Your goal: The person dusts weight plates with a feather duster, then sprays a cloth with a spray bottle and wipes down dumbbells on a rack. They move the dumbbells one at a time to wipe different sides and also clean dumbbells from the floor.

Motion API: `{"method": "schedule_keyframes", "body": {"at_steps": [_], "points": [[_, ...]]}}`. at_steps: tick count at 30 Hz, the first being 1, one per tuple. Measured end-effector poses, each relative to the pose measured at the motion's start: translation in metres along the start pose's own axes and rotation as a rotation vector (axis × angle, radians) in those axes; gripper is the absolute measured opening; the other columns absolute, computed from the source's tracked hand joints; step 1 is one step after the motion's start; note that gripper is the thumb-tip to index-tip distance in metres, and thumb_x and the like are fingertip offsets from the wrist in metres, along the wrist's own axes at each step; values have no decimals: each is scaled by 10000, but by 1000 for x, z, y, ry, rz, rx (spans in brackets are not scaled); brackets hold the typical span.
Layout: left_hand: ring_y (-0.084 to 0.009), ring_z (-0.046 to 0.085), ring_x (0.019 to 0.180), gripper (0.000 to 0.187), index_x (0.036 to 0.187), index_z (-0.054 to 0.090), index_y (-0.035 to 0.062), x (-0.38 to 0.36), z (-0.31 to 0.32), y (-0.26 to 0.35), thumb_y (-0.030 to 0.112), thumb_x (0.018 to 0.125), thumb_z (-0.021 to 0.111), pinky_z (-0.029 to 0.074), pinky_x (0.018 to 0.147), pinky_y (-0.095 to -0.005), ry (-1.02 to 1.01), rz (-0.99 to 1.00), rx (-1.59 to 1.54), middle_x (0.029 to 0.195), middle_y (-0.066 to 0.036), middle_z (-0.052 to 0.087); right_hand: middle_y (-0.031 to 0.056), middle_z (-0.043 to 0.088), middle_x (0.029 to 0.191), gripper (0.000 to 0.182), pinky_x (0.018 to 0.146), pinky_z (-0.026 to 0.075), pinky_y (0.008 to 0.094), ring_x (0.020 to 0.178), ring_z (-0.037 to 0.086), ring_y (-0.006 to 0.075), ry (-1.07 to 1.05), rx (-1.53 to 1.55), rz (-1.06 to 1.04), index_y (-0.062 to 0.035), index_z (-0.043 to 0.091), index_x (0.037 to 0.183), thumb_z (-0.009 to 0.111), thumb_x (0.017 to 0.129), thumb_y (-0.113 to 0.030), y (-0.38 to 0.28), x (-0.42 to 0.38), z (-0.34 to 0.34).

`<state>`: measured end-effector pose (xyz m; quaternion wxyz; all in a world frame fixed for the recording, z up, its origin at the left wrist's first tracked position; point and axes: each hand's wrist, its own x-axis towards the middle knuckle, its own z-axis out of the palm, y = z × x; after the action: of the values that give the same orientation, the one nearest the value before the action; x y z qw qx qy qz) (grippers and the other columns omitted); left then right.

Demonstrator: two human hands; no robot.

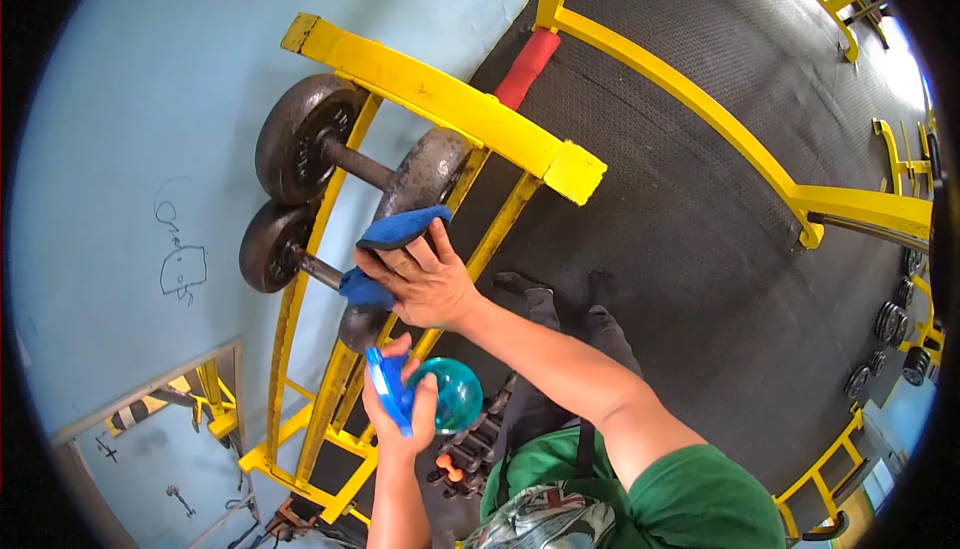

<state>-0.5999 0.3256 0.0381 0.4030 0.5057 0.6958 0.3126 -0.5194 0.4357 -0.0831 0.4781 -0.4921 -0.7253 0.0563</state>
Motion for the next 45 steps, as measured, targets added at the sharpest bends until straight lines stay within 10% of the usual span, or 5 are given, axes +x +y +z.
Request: {"method": "schedule_keyframes", "body": {"at_steps": [8,25,30,40,45], "points": [[-274,555,1121,470,1171,494,-12,22,-16,9,55,734,653,489,888,-373,-82,37,-14,1199,-203,551,192,568,1191,395,1003,396,385,1123,533,330,178,1058,961,-41,614,1141,532,756,-60,89,85,-14],[-271,503,1170,491,1157,478,-6,27,-30,-9,121,724,672,459,948,-407,-264,33,30,1226,-192,497,127,417,1397,491,1044,351,323,1232,450,216,636,1286,754,-34,313,1414,373,982,-259,52,22,38],[-267,512,1161,513,1166,477,-3,26,-16,-4,147,727,697,463,943,-407,-261,10,-2,1235,-191,495,267,520,1266,413,1011,384,424,1164,506,415,-344,853,1412,-15,451,1302,242,964,-126,-16,-40,45],[-273,507,1183,532,1159,490,8,0,-19,23,164,702,714,486,921,-400,-246,0,20,1232,-191,508,111,655,969,477,768,489,358,860,614,207,571,1670,1426,16,598,1091,414,994,-413,43,6,46],[-255,505,1182,532,1188,472,4,-5,-8,15,126,718,690,466,947,-420,-257,-3,3,1256,-185,499,122,646,1005,469,872,444,360,957,595,220,-297,1047,1499,-9,594,1142,374,1001,-398,-2,-8,9]]}}
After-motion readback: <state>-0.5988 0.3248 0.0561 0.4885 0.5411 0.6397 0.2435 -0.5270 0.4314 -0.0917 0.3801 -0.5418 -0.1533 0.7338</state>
